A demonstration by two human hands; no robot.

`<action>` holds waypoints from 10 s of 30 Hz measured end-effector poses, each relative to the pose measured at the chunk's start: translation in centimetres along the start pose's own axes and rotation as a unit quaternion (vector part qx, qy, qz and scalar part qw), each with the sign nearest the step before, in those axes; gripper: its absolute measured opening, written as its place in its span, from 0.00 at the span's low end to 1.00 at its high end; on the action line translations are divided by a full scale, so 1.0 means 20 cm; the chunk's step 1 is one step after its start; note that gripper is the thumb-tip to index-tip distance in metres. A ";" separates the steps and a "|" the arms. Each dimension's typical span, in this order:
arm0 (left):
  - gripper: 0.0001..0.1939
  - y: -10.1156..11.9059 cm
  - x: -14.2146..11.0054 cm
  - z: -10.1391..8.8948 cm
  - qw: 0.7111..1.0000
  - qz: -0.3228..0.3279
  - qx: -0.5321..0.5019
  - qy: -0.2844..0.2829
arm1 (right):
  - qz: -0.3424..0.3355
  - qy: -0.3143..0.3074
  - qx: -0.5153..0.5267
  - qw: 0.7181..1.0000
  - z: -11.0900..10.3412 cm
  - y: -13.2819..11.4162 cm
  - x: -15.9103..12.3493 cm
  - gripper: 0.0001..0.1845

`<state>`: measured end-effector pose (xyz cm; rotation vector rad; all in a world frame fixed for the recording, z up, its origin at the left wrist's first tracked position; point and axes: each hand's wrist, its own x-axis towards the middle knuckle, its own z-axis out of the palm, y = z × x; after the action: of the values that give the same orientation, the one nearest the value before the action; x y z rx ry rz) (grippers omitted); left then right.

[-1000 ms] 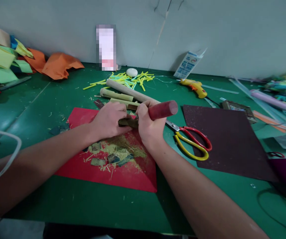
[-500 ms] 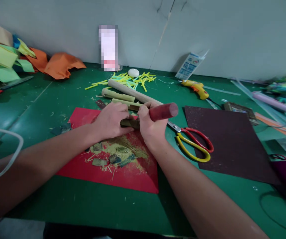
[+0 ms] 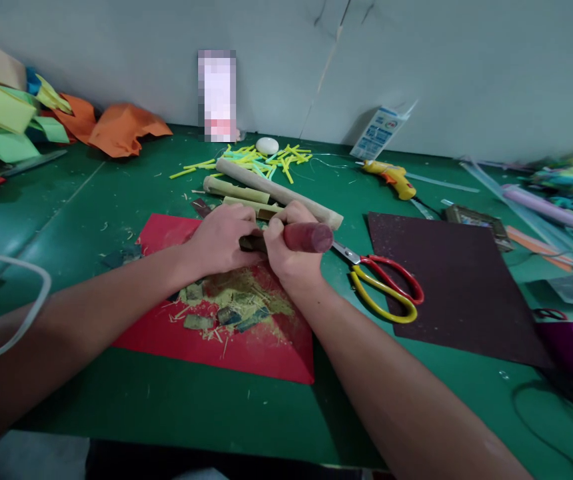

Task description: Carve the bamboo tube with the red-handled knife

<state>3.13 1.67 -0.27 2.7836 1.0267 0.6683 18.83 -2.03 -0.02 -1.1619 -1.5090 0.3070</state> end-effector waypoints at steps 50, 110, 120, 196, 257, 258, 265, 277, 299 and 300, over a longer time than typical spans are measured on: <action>0.17 0.00 0.00 -0.01 0.998 -0.040 -0.006 -0.043 | 0.114 0.035 0.027 0.992 0.09 0.03 0.12 0.16; 0.18 -0.03 0.01 0.00 0.999 -0.034 0.006 -0.022 | 0.164 0.020 0.101 0.981 0.10 0.00 0.14 0.21; 0.18 -0.02 0.01 0.00 0.999 -0.034 0.000 -0.022 | 0.153 0.014 0.100 0.983 0.09 0.01 0.13 0.19; 0.17 -0.02 0.01 0.00 0.999 -0.034 -0.006 -0.017 | 0.172 0.024 0.111 0.978 0.08 0.01 0.13 0.15; 0.14 -0.06 0.02 0.00 0.999 -0.024 -0.037 -0.018 | 0.183 0.001 0.168 0.969 0.08 -0.02 0.12 0.15; 0.14 -0.06 0.02 0.00 0.999 -0.027 -0.035 -0.021 | 0.184 -0.006 0.172 0.968 0.08 -0.02 0.12 0.15; 0.15 -0.06 0.02 0.01 1.000 0.001 0.006 -0.017 | 0.196 0.064 0.186 0.961 0.08 0.01 0.12 0.14; 0.14 -0.05 0.01 0.00 1.000 -0.011 -0.003 -0.005 | 0.194 0.019 0.145 0.970 0.08 0.02 0.13 0.16; 0.13 -0.04 0.02 0.00 0.999 -0.041 -0.020 -0.010 | 0.196 0.010 0.114 0.974 0.09 0.00 0.14 0.12; 0.12 -0.04 0.02 0.00 0.999 -0.045 -0.024 -0.002 | 0.196 0.009 0.108 0.975 0.09 0.00 0.14 0.12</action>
<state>2.87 2.48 -0.36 2.6785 1.1109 0.6660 17.61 0.93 1.01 -1.2752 -1.1887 0.7088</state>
